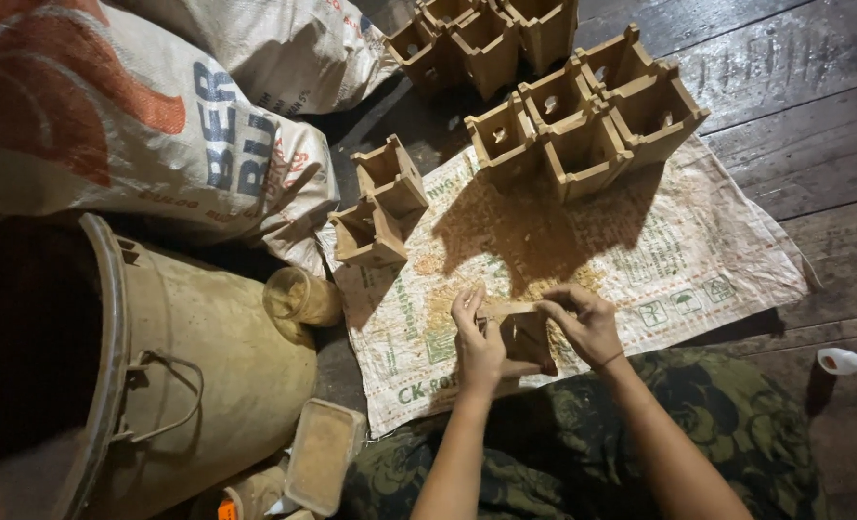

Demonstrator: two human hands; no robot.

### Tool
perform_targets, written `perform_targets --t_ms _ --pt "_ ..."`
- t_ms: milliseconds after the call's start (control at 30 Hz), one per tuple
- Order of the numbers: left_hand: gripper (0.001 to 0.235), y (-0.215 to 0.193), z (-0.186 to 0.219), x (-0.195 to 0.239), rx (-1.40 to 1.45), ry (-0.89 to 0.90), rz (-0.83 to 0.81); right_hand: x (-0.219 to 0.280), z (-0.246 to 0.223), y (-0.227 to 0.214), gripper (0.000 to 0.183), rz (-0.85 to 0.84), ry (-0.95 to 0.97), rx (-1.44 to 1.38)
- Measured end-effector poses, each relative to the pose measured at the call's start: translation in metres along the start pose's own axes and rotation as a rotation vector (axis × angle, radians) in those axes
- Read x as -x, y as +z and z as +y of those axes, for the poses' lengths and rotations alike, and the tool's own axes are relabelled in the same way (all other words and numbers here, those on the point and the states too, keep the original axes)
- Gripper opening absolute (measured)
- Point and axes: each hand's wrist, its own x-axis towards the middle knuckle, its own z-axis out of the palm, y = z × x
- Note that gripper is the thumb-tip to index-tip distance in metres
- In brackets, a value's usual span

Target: Assembling small wooden boxes by applying glue to the edges of wooden pieces and joining them together.

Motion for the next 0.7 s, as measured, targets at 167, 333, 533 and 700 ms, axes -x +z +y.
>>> perform_targets --t_ms 167,333,533,700 --pt "0.05 -0.017 0.004 -0.001 0.197 0.074 -0.085 0.004 0.028 -0.003 0.019 0.041 0.202 -0.069" --pt "0.051 0.002 -0.069 -0.014 0.23 0.049 -0.045 0.008 0.16 -0.035 0.021 -0.079 0.34 0.711" --pt "0.05 0.02 -0.097 -0.006 0.249 0.213 -0.006 0.022 0.164 -0.023 0.015 -0.054 0.255 1.117" --pt "0.055 0.011 -0.085 0.001 0.225 0.225 -0.079 0.029 0.215 -0.008 0.013 0.088 -0.159 1.305"
